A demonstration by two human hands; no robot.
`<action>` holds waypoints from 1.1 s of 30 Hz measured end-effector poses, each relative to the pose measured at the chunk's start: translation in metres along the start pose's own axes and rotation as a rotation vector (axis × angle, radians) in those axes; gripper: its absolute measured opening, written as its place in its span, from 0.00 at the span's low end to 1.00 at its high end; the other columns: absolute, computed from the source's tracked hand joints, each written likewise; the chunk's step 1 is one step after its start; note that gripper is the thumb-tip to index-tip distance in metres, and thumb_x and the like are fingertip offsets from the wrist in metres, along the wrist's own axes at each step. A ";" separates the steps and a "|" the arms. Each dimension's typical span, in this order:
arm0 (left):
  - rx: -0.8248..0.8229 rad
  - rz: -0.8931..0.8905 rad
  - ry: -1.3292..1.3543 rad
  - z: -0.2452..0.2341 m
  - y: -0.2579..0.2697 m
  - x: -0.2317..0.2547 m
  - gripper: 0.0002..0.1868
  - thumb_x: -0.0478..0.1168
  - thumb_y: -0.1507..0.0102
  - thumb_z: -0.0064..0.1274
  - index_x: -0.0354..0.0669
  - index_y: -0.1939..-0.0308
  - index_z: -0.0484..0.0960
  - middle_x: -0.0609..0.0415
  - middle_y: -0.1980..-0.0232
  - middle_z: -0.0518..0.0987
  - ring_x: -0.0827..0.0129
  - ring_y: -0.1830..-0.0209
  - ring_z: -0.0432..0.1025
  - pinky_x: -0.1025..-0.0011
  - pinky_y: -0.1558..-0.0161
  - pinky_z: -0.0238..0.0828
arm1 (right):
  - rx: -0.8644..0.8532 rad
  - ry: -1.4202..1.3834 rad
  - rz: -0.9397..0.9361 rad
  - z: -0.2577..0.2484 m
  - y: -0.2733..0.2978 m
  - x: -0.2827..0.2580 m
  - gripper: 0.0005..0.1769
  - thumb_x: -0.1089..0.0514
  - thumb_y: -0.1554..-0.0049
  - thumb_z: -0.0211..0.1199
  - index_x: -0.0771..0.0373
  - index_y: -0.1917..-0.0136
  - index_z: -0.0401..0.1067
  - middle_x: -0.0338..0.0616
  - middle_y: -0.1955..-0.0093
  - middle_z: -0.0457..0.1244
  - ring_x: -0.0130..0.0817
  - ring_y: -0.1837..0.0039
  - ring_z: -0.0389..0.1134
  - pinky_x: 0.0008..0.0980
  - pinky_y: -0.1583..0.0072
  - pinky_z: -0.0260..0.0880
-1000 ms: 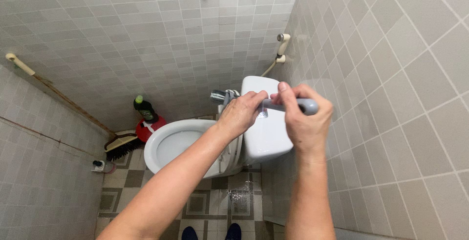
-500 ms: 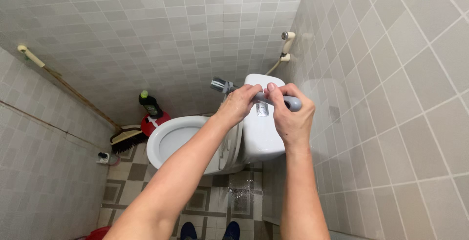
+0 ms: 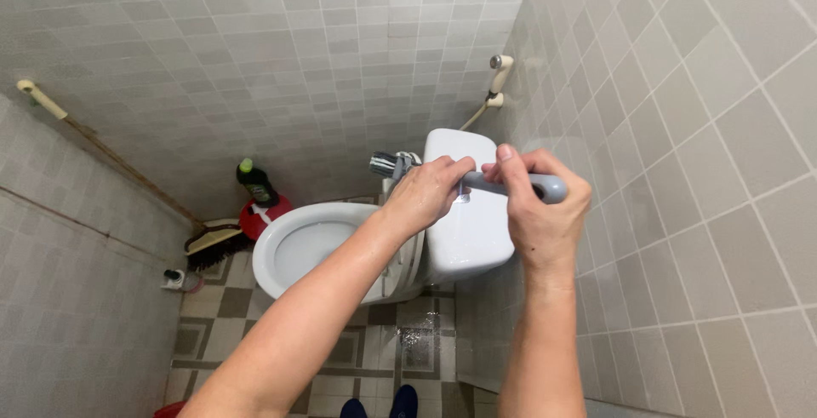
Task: The person cleans the interior and the rim of a toilet bowl using a long-handled scrub brush.
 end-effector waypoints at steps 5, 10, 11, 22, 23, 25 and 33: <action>0.122 -0.050 0.040 0.009 0.012 -0.020 0.13 0.32 0.38 0.51 0.49 0.50 0.74 0.46 0.55 0.79 0.44 0.56 0.77 0.51 0.58 0.75 | -0.007 0.027 -0.013 0.018 0.012 0.002 0.12 0.58 0.39 0.67 0.69 0.61 0.77 0.44 0.63 0.72 0.26 0.57 0.75 0.24 0.53 0.74; 0.244 -0.116 0.074 0.015 0.010 -0.026 0.11 0.33 0.36 0.50 0.51 0.52 0.75 0.47 0.54 0.79 0.44 0.55 0.77 0.50 0.58 0.74 | -0.028 -0.022 -0.067 0.024 0.003 0.005 0.12 0.59 0.38 0.67 0.69 0.61 0.76 0.45 0.62 0.72 0.26 0.57 0.73 0.25 0.53 0.73; 0.263 -0.126 0.072 0.017 0.009 -0.025 0.11 0.32 0.36 0.49 0.52 0.52 0.75 0.47 0.54 0.80 0.45 0.55 0.77 0.50 0.58 0.74 | -0.026 -0.030 -0.072 0.023 0.000 0.008 0.13 0.59 0.38 0.66 0.69 0.61 0.76 0.45 0.62 0.72 0.26 0.57 0.73 0.25 0.53 0.73; 0.437 -0.310 0.069 0.024 0.013 0.006 0.08 0.34 0.36 0.51 0.49 0.54 0.73 0.50 0.56 0.79 0.46 0.58 0.77 0.51 0.61 0.73 | -0.150 -0.030 -0.087 0.002 -0.020 -0.001 0.15 0.61 0.38 0.65 0.69 0.65 0.74 0.45 0.66 0.70 0.31 0.59 0.75 0.27 0.54 0.74; 0.462 -0.307 0.060 0.025 0.013 0.012 0.08 0.34 0.37 0.51 0.49 0.55 0.73 0.50 0.57 0.79 0.46 0.58 0.76 0.51 0.61 0.73 | -0.151 -0.026 -0.092 -0.001 -0.021 -0.003 0.15 0.61 0.37 0.65 0.69 0.65 0.74 0.46 0.66 0.70 0.31 0.59 0.74 0.28 0.54 0.74; 0.501 -0.341 0.051 0.031 0.025 0.026 0.08 0.34 0.37 0.52 0.48 0.55 0.73 0.49 0.57 0.79 0.45 0.57 0.76 0.50 0.61 0.72 | -0.165 -0.065 -0.078 -0.010 -0.012 -0.004 0.15 0.62 0.37 0.65 0.70 0.65 0.73 0.46 0.66 0.69 0.32 0.60 0.74 0.28 0.54 0.74; 0.592 -0.455 0.084 0.039 0.071 0.080 0.09 0.34 0.34 0.52 0.46 0.51 0.71 0.45 0.57 0.78 0.43 0.56 0.76 0.49 0.59 0.72 | -0.316 -0.224 -0.025 -0.032 0.012 -0.009 0.13 0.64 0.36 0.64 0.72 0.63 0.73 0.47 0.65 0.67 0.33 0.60 0.74 0.30 0.51 0.76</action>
Point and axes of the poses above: each hand's wrist, its own y-axis away from the middle knuckle, its own z-axis out of the palm, x = y × z, the point moved 5 cm from there along -y, towards the middle knuckle
